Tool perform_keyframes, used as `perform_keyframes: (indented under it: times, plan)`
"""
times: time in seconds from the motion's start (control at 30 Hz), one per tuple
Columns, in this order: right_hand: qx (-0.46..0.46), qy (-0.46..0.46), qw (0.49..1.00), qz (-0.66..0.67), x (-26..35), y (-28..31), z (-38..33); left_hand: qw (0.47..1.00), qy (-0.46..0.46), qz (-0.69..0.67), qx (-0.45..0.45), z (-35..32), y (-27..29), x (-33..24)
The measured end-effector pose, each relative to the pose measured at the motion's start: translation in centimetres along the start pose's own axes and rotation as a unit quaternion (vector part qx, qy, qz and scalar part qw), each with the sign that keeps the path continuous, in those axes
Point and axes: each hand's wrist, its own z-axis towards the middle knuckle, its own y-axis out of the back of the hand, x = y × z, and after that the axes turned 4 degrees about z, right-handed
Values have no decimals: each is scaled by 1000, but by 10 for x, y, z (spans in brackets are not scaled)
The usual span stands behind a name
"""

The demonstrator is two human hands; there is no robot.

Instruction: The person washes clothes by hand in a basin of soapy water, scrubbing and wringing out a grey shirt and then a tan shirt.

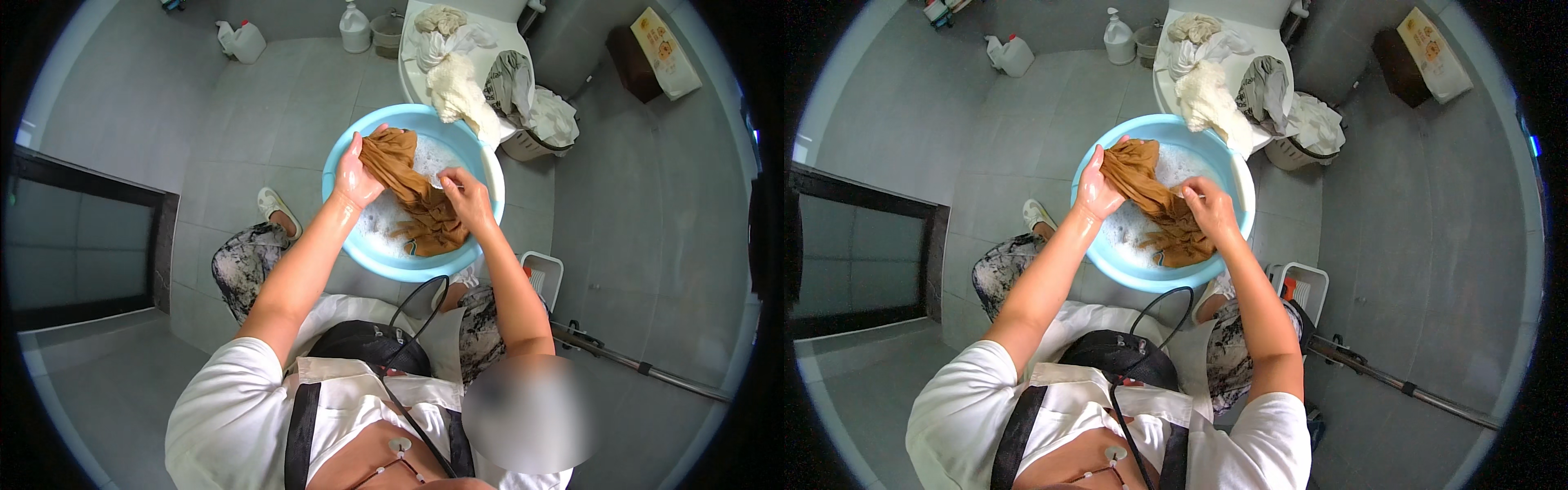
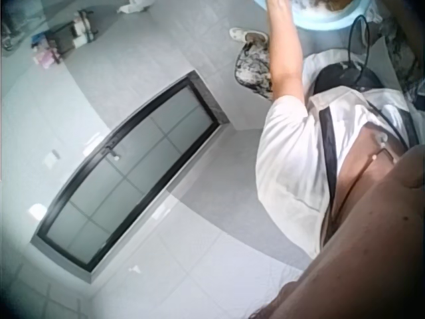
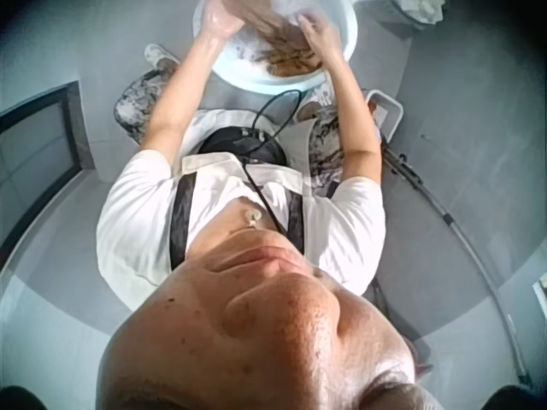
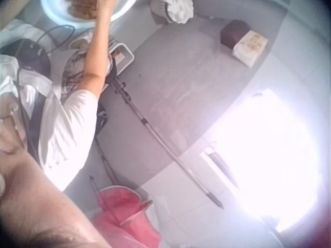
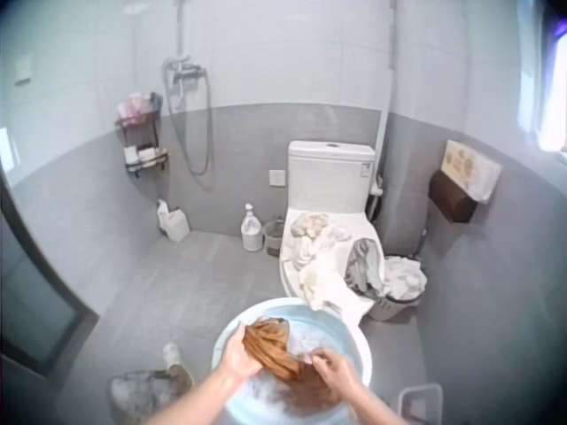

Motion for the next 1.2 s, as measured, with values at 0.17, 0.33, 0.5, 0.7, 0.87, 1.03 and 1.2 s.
perform_keyframes:
  times: [0.17,0.33,0.5,0.7,0.87,1.03,1.2]
  plan:
    - [40,16,975,217,-16,-11,20,997,22,13,67,-7,-17,10]
    - [126,-49,900,415,-11,-13,30,995,50,20,86,-8,-24,14]
    - [62,-64,854,513,-10,-15,34,992,46,99,68,-6,-21,1]
    - [-50,-81,813,574,-22,6,40,913,19,395,-96,-4,6,-42]
    - [-127,-89,845,511,-30,1,48,879,6,462,-115,0,15,-41]
    - [-139,-95,948,269,-53,-2,61,755,-25,635,-161,9,30,-19]
    - [-110,10,980,-167,-56,-17,64,584,26,804,-107,16,54,10]
